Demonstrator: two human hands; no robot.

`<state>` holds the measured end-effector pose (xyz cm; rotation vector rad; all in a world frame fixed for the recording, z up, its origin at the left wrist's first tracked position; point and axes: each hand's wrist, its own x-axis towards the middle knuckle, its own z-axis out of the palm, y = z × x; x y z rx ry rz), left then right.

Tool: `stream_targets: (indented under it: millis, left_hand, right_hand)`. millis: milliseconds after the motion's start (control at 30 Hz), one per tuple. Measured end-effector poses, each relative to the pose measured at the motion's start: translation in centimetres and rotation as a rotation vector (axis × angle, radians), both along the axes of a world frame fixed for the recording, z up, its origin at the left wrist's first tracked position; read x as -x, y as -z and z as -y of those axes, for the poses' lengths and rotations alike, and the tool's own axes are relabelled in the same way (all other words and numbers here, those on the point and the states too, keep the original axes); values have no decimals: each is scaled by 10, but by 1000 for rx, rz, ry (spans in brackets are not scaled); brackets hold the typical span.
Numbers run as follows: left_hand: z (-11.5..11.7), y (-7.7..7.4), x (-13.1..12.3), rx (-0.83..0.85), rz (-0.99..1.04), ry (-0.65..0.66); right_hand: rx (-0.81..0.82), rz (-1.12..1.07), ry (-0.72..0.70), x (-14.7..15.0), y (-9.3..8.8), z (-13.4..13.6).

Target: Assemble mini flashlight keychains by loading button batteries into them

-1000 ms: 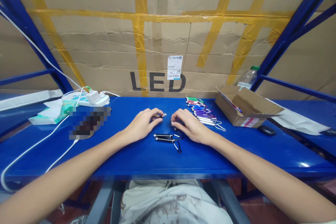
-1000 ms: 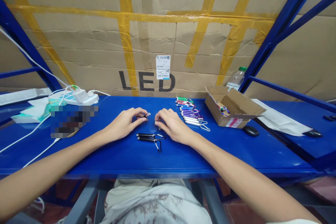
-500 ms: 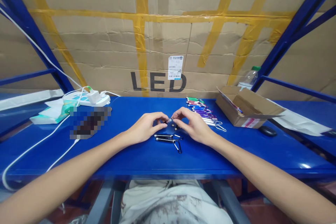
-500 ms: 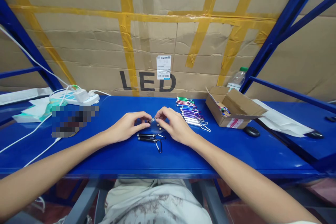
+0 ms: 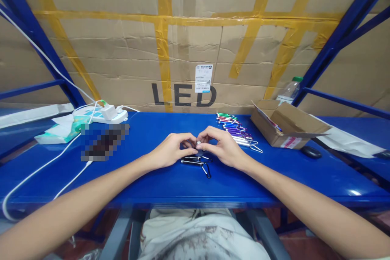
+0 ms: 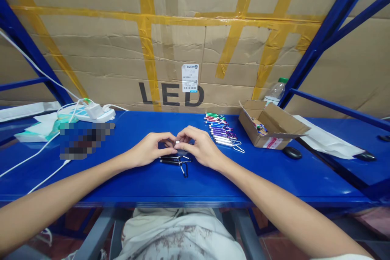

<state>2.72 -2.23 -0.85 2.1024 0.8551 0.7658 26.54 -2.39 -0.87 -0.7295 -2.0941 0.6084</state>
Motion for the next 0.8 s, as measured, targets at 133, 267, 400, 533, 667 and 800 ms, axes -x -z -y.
stream_targets:
  millis: [133,267,400,533,667,800]
  left_hand:
    - [3,-1,-1,-103,-21,-41]
    - [4,-2,-2,-146,-30,-52]
    - [5,-3,-3,-239,-72,-53]
    - [4,-2,-2,-308,-121,-64]
    - [3,1,-1,-332,-141,-66]
    - [3,1,0,-343,-144,-55]
  right_hand:
    - [30,-14,14,1,0,1]
    - [18,-2,2,1,1,1]
    - [10,11,-4,1,0,2]
    - [-8,31,1,2,1,3]
    - [-35,62,14,2,1,4]
    - [-92,109,16,1,0,5]
